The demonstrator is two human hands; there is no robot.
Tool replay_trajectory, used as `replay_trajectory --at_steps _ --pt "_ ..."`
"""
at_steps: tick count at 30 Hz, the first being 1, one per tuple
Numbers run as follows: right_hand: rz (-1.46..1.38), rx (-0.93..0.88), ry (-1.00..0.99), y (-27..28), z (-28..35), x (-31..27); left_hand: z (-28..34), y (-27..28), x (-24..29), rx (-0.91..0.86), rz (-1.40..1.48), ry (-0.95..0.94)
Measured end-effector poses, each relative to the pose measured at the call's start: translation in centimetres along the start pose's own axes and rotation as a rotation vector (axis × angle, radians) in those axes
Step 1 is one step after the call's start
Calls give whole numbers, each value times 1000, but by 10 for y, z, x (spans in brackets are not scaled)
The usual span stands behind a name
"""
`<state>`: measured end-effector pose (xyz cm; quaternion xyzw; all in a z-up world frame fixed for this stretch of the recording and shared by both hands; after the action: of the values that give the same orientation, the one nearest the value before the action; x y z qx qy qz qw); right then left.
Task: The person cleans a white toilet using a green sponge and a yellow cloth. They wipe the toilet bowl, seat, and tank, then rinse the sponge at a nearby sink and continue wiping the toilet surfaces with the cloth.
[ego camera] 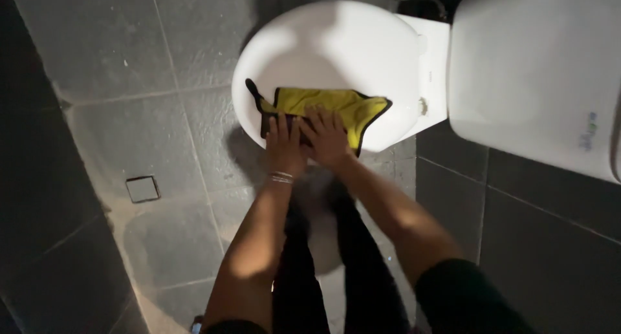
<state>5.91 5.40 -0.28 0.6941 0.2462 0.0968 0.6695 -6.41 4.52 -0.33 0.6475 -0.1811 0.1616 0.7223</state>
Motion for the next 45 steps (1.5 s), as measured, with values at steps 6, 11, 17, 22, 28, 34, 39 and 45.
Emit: replay_trajectory --at_steps 6,11,17,22,28,34,39,45 --pt "-74 -99 136 17 -56 27 -15 7 -12 30 30 30" --pt "32 -338 18 9 -106 40 -49 21 -20 42 44 110" --pt "-35 -85 -33 1 -150 81 -116 13 -5 123 73 179" --pt "4 101 -147 10 -152 139 -168 -10 33 158 0 122" --pt "74 160 -385 22 -97 181 -181 -28 92 -18 109 118" --pt "-7 259 -478 23 11 173 -126 -49 135 -82 175 -18" --pt "52 266 -534 7 93 162 -58 -67 151 -177 179 -72" --pt "48 234 -522 21 90 159 -44 -68 161 -182 121 -21"
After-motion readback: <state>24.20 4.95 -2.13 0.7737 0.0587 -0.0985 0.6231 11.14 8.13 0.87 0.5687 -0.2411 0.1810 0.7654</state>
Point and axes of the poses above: each hand's wrist, its own z-axis away from the middle knuckle, its own y-axis out of the back of the hand, x = y × z, the point moved 6 cm from there along -z, towards the middle knuckle, and after that the axes turned 14 degrees about x, right-handed, at the moved point
